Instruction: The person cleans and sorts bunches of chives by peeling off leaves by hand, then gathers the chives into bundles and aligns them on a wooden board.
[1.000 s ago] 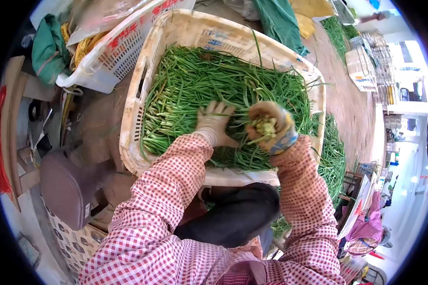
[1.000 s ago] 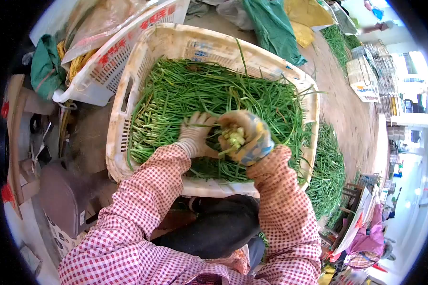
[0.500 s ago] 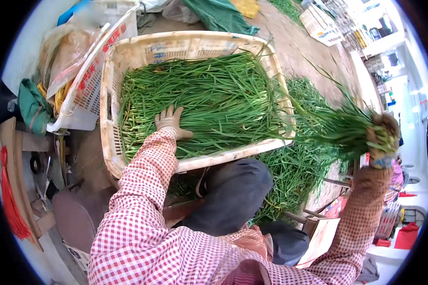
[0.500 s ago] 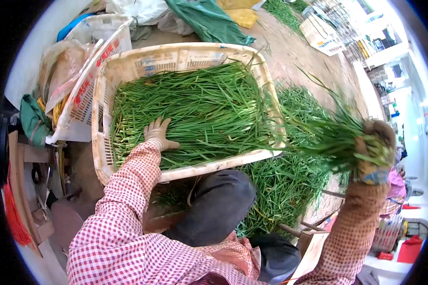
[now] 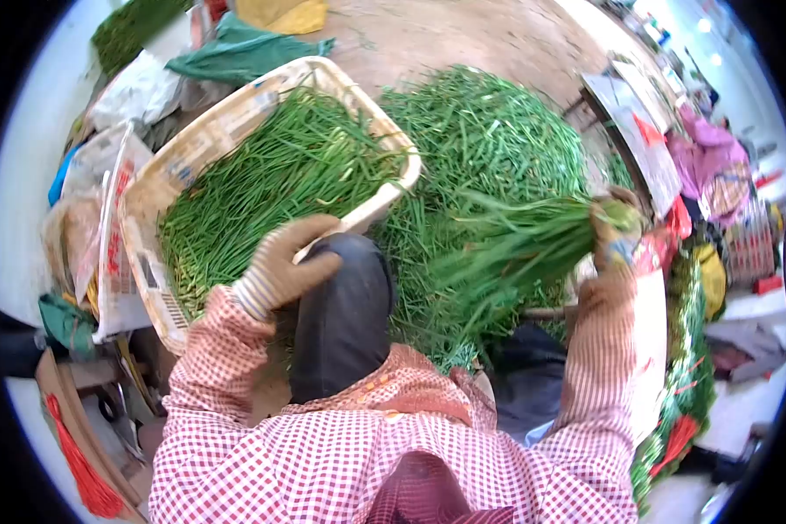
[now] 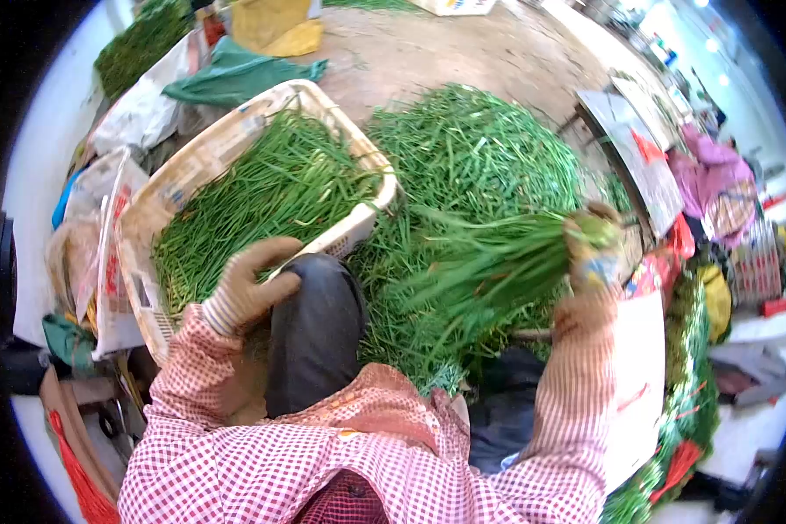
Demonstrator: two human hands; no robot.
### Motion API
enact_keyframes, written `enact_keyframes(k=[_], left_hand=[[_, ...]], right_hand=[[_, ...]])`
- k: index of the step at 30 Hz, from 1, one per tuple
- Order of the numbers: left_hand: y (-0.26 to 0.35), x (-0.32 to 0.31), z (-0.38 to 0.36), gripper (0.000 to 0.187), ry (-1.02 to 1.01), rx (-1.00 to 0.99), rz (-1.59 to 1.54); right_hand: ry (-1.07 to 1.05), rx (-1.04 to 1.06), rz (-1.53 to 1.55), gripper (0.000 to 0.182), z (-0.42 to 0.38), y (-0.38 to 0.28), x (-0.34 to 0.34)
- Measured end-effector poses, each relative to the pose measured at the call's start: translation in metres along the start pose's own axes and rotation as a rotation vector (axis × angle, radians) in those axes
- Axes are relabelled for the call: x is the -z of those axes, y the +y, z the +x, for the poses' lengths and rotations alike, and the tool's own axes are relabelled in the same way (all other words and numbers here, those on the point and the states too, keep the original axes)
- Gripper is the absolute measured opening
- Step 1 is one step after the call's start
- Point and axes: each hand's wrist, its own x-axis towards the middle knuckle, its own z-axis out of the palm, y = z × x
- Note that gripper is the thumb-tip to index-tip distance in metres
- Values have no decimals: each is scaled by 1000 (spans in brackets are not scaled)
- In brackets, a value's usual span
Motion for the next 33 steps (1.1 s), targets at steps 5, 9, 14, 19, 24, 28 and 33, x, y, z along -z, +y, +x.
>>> enact_keyframes(k=[5, 9, 14, 19, 24, 28, 33], left_hand=[[64, -101, 18, 45, -775, 194, -640], [105, -153, 27, 67, -1026, 445, -999], [99, -188, 39, 86, -966, 702, -1793], [90, -177, 55, 89, -722, 480, -2103], [76, -157, 66, 81, -634, 406, -1777], [68, -151, 95, 76, -652, 347, -1471], [90, -176, 127, 64, -714, 157, -1432]], right_hand=[[-154, 58, 190, 44, -8, -33, -8], [-197, 273, 199, 38, -11, -65, 5], [-513, 704, -111, 36, -55, -93, -13], [-941, 932, -79, 27, -126, -126, -66], [-818, 1050, 78, 35, -133, -102, -105], [-783, 1142, -107, 46, -103, -116, -83], [-598, 232, -36, 101, -64, -104, 31]])
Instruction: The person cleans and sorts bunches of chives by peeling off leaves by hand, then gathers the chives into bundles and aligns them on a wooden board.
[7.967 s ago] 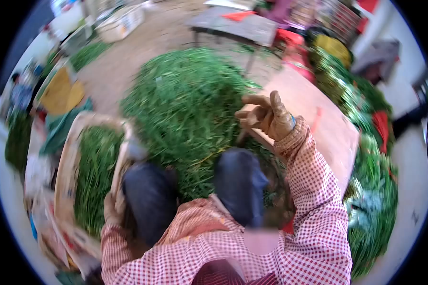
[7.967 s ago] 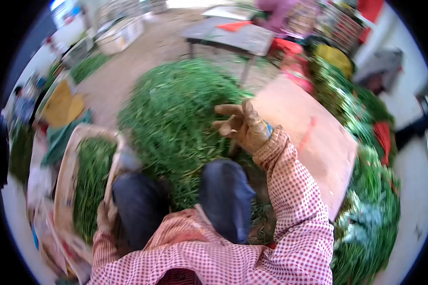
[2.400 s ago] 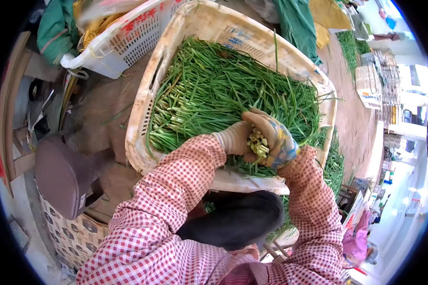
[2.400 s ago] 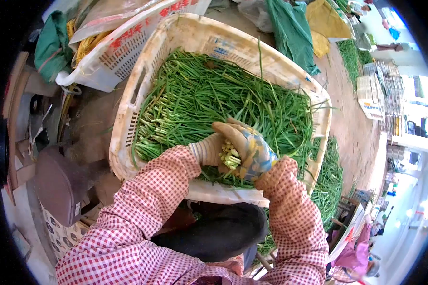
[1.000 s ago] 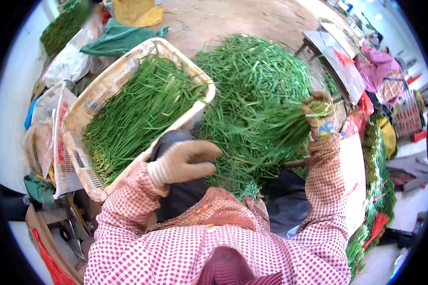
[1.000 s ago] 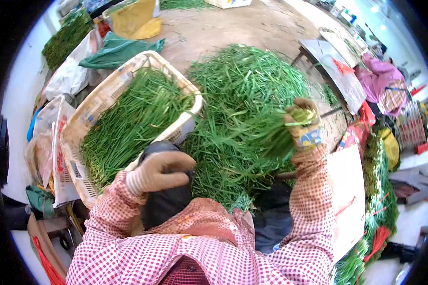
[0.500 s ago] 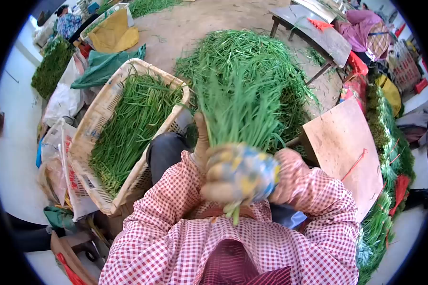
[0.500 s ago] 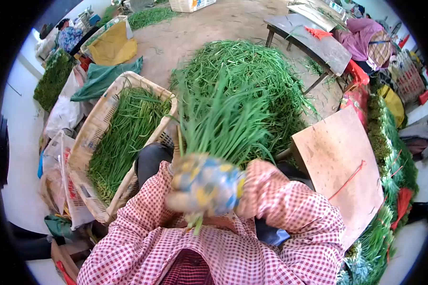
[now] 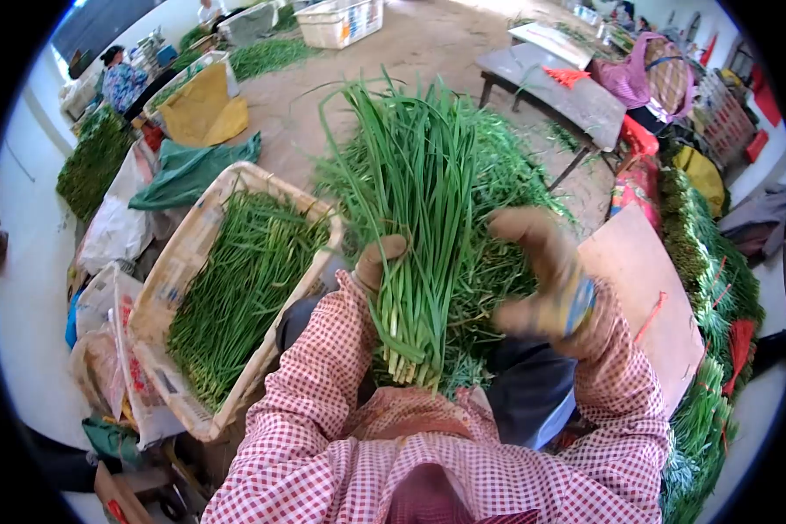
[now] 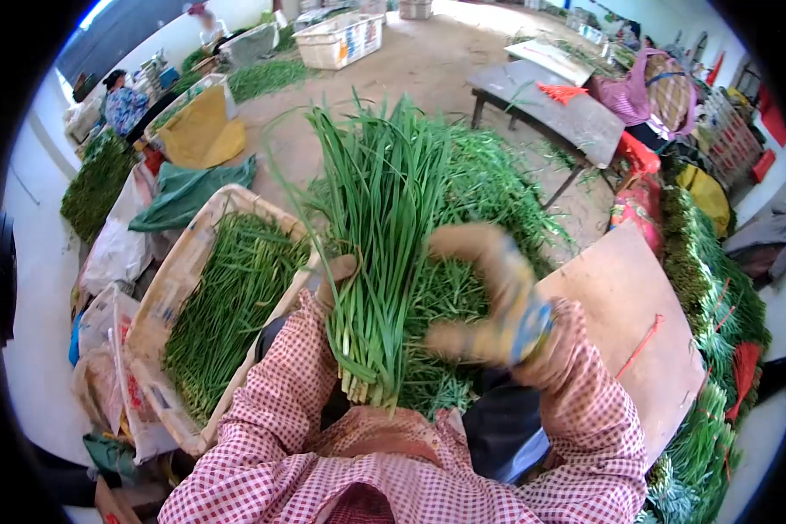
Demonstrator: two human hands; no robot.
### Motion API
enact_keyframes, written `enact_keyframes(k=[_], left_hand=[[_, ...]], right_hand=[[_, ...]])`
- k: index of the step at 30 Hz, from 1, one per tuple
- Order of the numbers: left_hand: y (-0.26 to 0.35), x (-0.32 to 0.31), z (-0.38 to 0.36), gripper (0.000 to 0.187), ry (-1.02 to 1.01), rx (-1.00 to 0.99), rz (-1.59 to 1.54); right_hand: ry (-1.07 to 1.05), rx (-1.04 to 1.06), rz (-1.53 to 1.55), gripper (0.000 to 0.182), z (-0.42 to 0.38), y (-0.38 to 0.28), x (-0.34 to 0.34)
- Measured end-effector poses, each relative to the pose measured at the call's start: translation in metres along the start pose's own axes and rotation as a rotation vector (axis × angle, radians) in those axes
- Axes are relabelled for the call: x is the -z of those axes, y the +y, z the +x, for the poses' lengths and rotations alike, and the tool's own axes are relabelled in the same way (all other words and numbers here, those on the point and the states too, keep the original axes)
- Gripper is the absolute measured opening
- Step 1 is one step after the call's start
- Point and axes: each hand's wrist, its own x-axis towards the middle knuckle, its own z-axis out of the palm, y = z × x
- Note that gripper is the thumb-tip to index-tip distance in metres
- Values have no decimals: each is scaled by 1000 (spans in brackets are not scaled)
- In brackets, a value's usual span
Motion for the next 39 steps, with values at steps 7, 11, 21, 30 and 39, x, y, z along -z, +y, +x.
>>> enact_keyframes(k=[7, 11, 21, 30, 39], left_hand=[[-52, -22, 101, 69, -266, -48, 616], [-78, -71, 170, 70, -455, -280, 902], [-168, -114, 272, 54, -688, 303, 440], [-187, -83, 284, 37, -337, 286, 441], [1, -133, 139, 63, -449, 364, 2149]], right_hand=[[492, -192, 299, 111, -16, 77, 38], [-152, -182, 1903, 103, -31, 184, 121], [780, -294, 705, 41, -177, 166, 178], [934, -139, 948, 32, -118, 175, 171], [540, -544, 1187, 67, -51, 136, 152]])
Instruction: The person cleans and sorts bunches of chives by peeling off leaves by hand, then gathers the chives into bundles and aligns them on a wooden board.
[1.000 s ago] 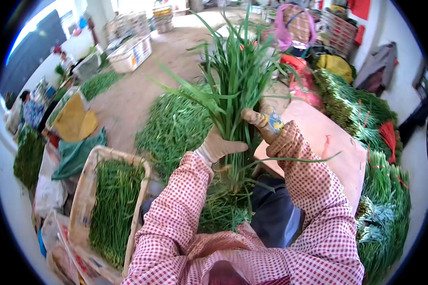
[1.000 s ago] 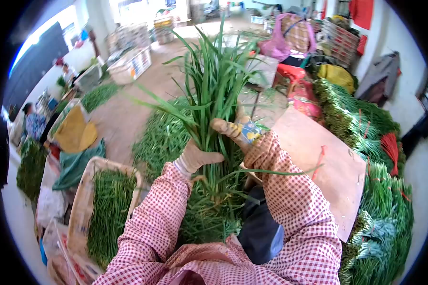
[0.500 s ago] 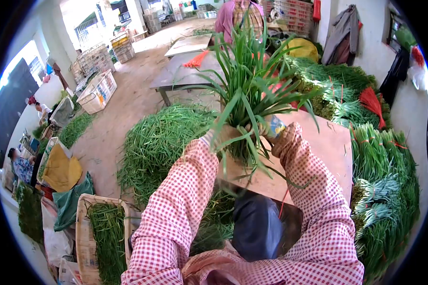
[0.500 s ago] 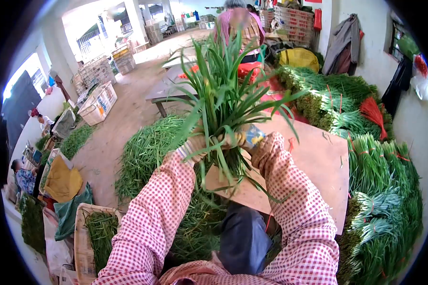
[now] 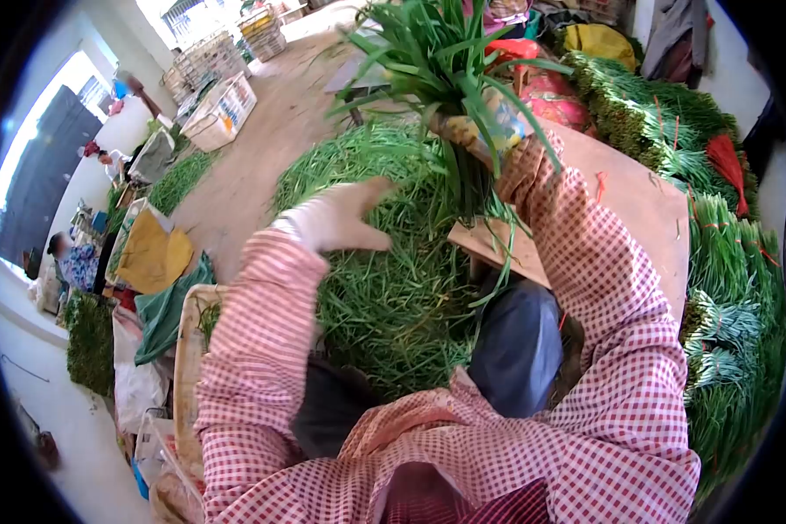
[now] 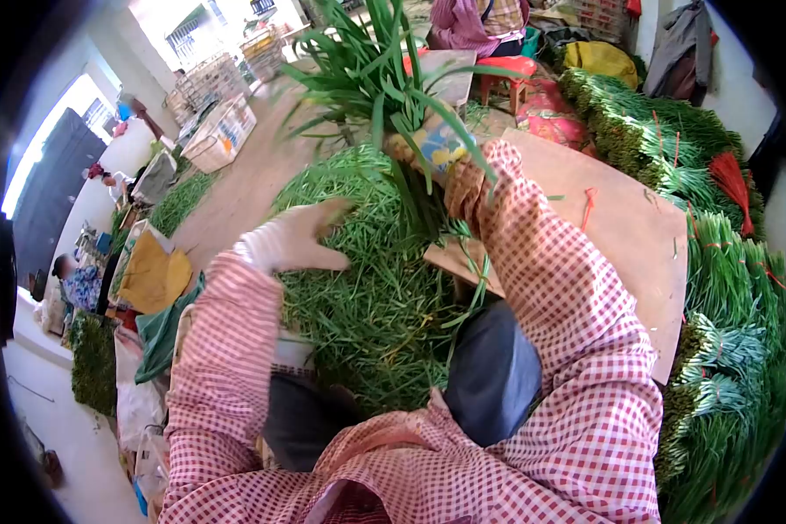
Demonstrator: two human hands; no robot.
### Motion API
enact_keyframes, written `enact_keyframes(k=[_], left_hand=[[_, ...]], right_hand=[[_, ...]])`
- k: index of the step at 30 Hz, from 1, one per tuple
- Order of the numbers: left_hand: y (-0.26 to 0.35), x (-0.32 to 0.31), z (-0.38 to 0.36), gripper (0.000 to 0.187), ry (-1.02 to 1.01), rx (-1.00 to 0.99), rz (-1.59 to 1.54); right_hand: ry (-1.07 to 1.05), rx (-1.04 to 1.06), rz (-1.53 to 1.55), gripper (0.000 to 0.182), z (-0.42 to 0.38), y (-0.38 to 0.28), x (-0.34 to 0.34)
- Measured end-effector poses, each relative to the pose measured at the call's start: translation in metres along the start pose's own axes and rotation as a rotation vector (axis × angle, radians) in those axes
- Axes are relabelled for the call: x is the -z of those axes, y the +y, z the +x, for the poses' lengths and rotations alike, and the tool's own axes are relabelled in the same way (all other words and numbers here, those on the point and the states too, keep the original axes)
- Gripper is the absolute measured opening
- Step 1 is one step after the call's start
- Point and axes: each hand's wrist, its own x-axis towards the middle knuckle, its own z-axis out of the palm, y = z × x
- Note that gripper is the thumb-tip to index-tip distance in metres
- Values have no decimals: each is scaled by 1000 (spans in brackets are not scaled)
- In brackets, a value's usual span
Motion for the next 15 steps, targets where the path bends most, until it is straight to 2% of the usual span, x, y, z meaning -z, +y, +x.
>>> enact_keyframes(k=[1, 2, 4, 5, 6, 7, 9, 11, 13, 15], left_hand=[[-16, 10, -13, 62, -159, 153, -73], [-30, 13, -30, 62, -157, 165, -74], [-51, 4, -61, 63, -43, 457, -910], [-72, -23, -66, 63, -39, 467, -912], [-86, -50, -72, 62, -35, 467, -1001], [-95, -77, -79, 61, -27, 459, -1149], [-98, -125, -93, 58, -10, 413, -1524], [-89, -159, -103, 56, 9, 361, -1885], [-73, -176, -110, 54, 33, 326, -2143], [-61, -179, -115, 52, 81, 327, -2232]], right_hand=[[-9, 118, 4, 62, -8, 4, -27], [-19, 238, 5, 57, -18, 5, -58], [-602, 221, 250, 43, -10, 22, -88], [-879, 151, 339, 38, -6, 30, -103], [-748, 568, -217, 34, -13, 51, -129], [-452, 925, -765, 31, -20, 71, -156], [-471, 1402, -1474, 27, -44, 96, -179], [-449, 1438, -1629, 31, -64, 159, -199], [-540, 1247, -1547, 27, -63, 242, -186], [-593, 1212, -1451, 29, -75, 248, -189]])
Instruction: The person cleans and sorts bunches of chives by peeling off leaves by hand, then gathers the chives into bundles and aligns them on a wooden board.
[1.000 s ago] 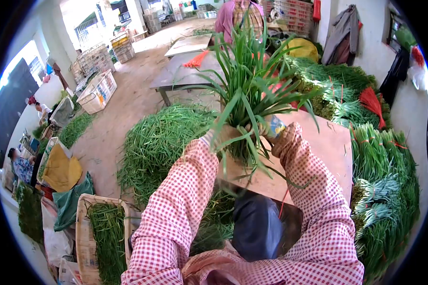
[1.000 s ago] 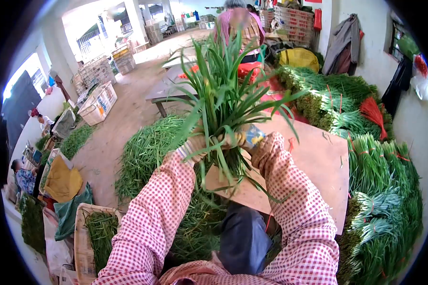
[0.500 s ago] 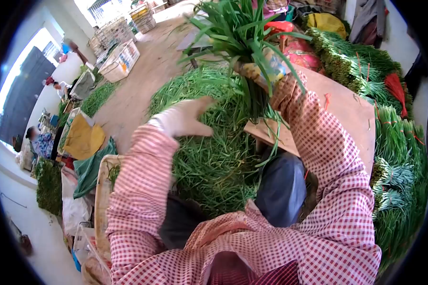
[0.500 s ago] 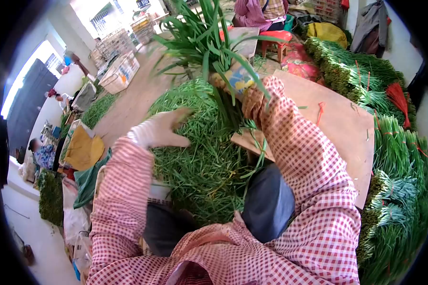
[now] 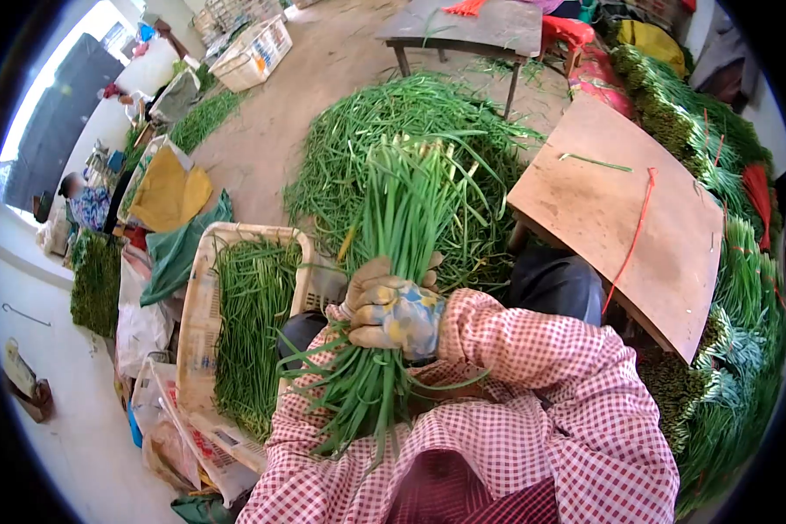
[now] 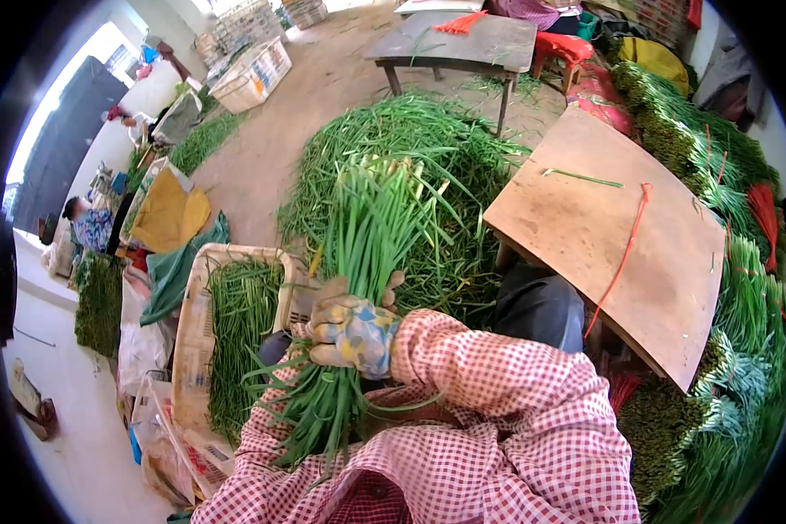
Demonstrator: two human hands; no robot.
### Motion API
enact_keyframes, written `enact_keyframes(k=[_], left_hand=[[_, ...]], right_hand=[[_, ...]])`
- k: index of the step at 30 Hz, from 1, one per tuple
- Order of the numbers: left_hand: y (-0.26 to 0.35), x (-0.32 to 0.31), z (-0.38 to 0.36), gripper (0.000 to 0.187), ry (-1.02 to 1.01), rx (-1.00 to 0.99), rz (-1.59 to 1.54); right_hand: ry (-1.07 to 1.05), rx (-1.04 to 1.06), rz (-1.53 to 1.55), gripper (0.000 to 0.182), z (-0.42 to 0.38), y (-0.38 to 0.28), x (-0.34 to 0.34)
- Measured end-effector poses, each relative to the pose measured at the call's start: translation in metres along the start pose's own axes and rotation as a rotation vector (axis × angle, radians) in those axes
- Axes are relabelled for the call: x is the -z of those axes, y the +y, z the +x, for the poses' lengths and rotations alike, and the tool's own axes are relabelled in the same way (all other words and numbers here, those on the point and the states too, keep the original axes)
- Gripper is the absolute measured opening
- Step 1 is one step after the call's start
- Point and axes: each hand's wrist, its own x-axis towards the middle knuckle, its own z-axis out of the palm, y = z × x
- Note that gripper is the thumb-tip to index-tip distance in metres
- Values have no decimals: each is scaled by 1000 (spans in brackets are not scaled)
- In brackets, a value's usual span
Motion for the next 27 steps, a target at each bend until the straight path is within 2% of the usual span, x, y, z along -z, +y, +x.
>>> enact_keyframes(k=[3, 4, 5, 6, 8, 9, 10, 12, 13, 14, 16, 17, 18, 20, 21, 22, 23, 24, 25, 26, 27], left_hand=[[0, -6, -14, 51, 21, -32, 108], [3, -5, -17, 52, 11, -56, 231], [4, 32, -8, 55, -91, -14, 236], [9, 36, -13, 55, -89, -17, 233], [15, 39, -25, 53, -52, -5, 413], [18, 40, -29, 57, -100, -31, 530], [18, 29, -36, 57, -96, -19, 534], [15, 4, -53, 57, -188, -74, 603], [10, 10, -61, 60, -77, -41, 704], [5, 18, -74, 60, -64, -30, 705], [-7, 34, -104, 63, -19, 150, 701], [-16, 42, -111, 66, -13, 65, 864], [-25, 49, -119, 66, 0, 81, 860], [-44, 48, -127, 69, 18, 137, 730], [-51, 44, -132, 70, 73, 187, 620], [-58, 44, -131, 70, 74, 196, 610], [-64, 45, -131, 71, 77, 194, 581], [-69, 46, -130, 72, 80, 191, 553], [-71, 49, -128, 73, 42, 199, 676], [-73, 49, -128, 73, 42, 198, 672], [-76, 48, -128, 74, 47, 182, 629]], right_hand=[[67, 3, 238, 34, -14, -19, 16], [67, 2, 245, 34, -28, -23, 20], [88, -200, 490, 39, -46, -27, 25], [104, -403, 733, 44, -60, -30, 28], [454, -1076, 1309, 67, -85, -35, 5], [578, -1166, 1454, 92, -93, -34, -3], [680, -1157, 1607, 112, -78, -35, -4], [832, -1046, 1827, 120, -59, -23, -19], [909, -966, 1881, 120, -55, -12, -26], [986, -885, 1937, 120, -52, -2, -29], [1229, -877, 1981, 109, -52, 5, -20], [1356, -912, 1915, 105, -62, 10, -27], [1478, -952, 1838, 101, -73, 17, -32], [1450, -980, 1757, 88, -78, 25, -18], [1401, -1112, 1620, 65, -78, 30, -4], [1392, -1149, 1643, 44, -84, 42, -7], [1273, -1230, 1620, 35, -89, 50, -5], [1151, -1304, 1594, 28, -94, 55, -3], [1057, -1448, 1260, 24, -79, 54, 6], [1081, -1601, 1034, 26, -64, 57, 18], [1077, -1636, 1023, 28, -71, 75, 24]])
